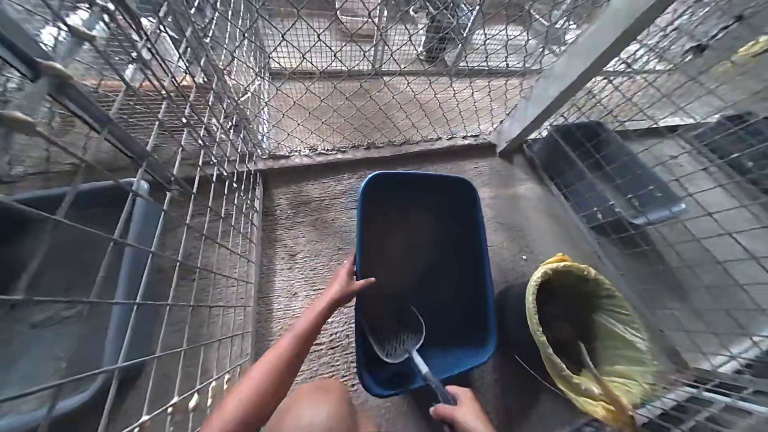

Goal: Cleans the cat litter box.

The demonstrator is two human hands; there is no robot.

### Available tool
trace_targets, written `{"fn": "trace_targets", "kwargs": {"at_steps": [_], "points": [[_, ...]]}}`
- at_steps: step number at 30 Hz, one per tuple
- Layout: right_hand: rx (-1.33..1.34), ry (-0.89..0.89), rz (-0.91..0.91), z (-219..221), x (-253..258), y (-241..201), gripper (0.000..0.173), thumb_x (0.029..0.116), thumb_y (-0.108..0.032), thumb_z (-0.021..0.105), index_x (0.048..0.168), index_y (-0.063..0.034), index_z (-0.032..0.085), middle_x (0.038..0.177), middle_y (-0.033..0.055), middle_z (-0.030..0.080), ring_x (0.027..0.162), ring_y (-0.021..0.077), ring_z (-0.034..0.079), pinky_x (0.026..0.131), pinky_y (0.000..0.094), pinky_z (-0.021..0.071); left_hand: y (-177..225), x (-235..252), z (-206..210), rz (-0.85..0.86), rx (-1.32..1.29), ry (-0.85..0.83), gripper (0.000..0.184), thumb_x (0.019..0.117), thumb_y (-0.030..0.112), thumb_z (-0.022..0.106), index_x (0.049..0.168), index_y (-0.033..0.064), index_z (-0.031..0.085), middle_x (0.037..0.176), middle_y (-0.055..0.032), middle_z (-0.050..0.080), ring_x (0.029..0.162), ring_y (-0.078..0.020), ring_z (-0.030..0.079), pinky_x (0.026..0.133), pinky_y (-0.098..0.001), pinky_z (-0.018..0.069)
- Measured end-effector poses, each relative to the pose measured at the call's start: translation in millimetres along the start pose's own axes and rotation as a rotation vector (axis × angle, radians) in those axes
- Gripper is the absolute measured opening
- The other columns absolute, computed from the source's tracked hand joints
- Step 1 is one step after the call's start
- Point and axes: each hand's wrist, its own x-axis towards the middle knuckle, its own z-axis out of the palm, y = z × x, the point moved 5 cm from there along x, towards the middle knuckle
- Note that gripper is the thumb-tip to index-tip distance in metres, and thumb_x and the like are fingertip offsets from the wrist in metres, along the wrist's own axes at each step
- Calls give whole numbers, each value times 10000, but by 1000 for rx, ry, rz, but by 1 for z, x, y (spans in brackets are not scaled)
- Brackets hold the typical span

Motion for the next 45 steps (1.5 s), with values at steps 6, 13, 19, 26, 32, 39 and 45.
{"fn": "trace_targets", "kwargs": {"at_steps": [6,13,19,26,32,39,45], "points": [[342,145,-194,34,8,-46,235,948,-86,726,1101,63,628,586,36,570,450,108,545,466,263,505,23,-29,16,141,186,-25,984,851,282,836,1602,5,266,1636,-244,304,1408,-350,487,1149,-498,424],[366,202,-310,13,38,-112,267,945,-133,756,1103,53,649,599,44,580,449,110,549,466,272,515,-7,-8,11,-47,-44,-14,956,898,182,787,1617,35,176,1400,-282,567,1160,-351,675,1001,-503,551],[158,271,-255,-4,30,-77,306,949,-189,756,1107,55,659,675,95,614,506,164,575,543,347,540,-105,9,15,-273,-318,64,808,1033,171,632,1629,78,95,1458,-302,495,1141,-400,666,893,-539,587],[225,272,-171,5,29,-44,240,951,-117,731,1078,67,643,629,68,578,477,141,543,497,307,502,-125,-17,43,-316,-165,172,788,1044,323,611,1618,13,168,1395,-327,555,1265,-424,598,1079,-569,465],[197,259,-160,-3,41,-28,258,950,-134,736,1090,61,644,640,71,593,484,138,551,505,307,507,-149,-70,105,-303,-303,105,836,943,233,724,1561,-71,250,1404,-311,552,1280,-372,592,1095,-502,473],[226,271,-155,-11,45,-33,271,951,-148,746,1101,51,639,639,67,585,477,136,544,498,303,503,-151,-87,141,-461,-444,-3,876,961,183,734,1588,-12,155,1297,-334,590,1042,-389,694,866,-509,589],[185,268,-163,-17,40,-40,291,945,-170,754,1111,43,645,653,70,593,490,141,554,513,312,513,-147,-102,149,-496,-416,-82,982,897,149,800,1593,-5,124,1295,-340,582,1026,-396,696,849,-507,594]]}}
